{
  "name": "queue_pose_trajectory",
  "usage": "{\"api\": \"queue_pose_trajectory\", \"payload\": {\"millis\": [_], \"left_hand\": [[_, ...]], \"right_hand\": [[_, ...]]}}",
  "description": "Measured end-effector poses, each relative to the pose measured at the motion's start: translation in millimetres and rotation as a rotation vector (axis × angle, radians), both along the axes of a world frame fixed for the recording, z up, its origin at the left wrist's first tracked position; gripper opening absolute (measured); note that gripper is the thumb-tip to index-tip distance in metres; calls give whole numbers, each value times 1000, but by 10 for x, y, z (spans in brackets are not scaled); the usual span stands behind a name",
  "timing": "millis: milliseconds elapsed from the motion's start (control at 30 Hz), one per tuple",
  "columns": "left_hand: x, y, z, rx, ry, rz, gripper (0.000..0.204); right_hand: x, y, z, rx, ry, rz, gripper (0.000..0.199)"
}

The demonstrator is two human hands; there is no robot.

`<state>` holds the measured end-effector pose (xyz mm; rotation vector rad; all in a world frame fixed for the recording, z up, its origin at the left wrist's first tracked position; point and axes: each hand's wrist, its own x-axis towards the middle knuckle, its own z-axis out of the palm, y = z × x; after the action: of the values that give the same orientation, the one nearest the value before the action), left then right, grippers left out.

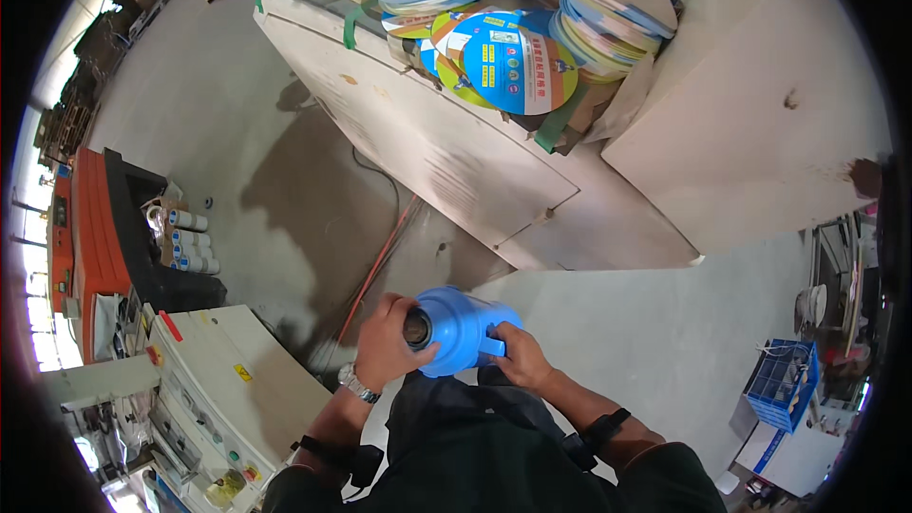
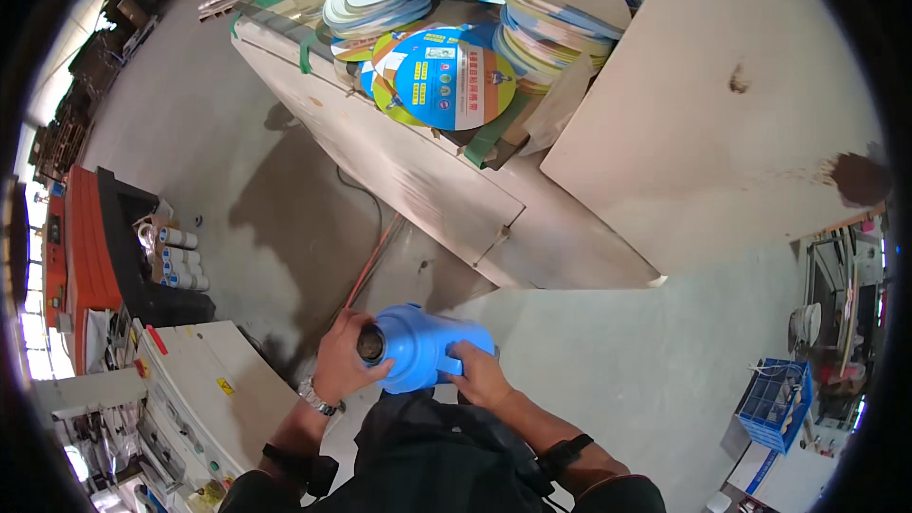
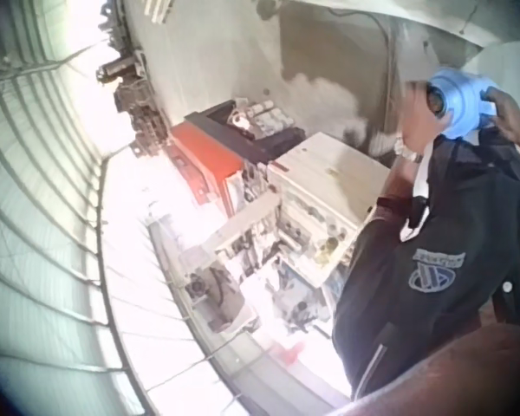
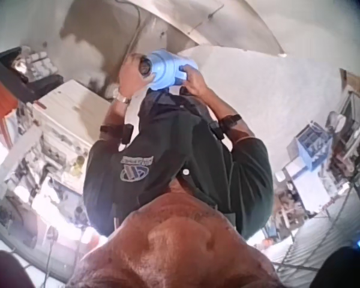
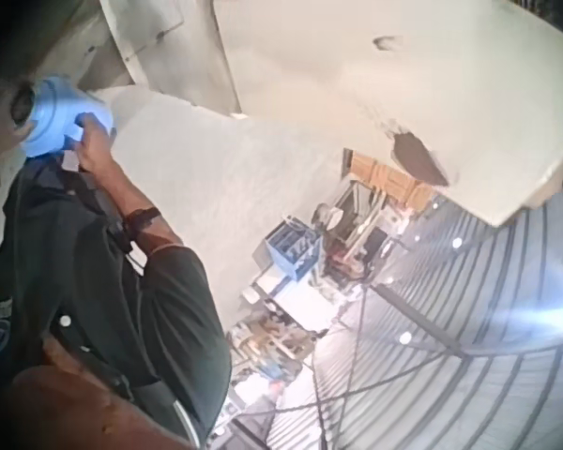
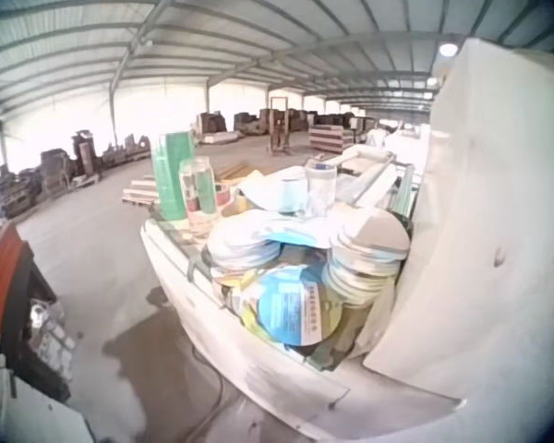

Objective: The operator prepares and cycles an industrial rolling machine for plastic film, working with an assistant to load a new cardboard core and engage the winding mechanism.

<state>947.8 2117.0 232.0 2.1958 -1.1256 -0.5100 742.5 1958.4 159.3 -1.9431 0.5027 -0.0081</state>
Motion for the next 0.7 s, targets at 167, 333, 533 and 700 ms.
{"api": "queue_pose_trajectory", "payload": {"millis": [167,333,533,700], "left_hand": [[-96,-303,-653,25,-73,-106,59],[-5,-633,-1742,97,-112,-216,59],[305,-808,-3184,50,-149,-203,68],[437,-1027,-3890,130,-122,-199,63]], "right_hand": [[-216,25,-429,-64,77,-68,48],[-1328,521,-1615,-87,351,19,62],[-1467,967,-2032,-202,558,101,59],[-1418,888,-2227,-249,488,5,53]]}}
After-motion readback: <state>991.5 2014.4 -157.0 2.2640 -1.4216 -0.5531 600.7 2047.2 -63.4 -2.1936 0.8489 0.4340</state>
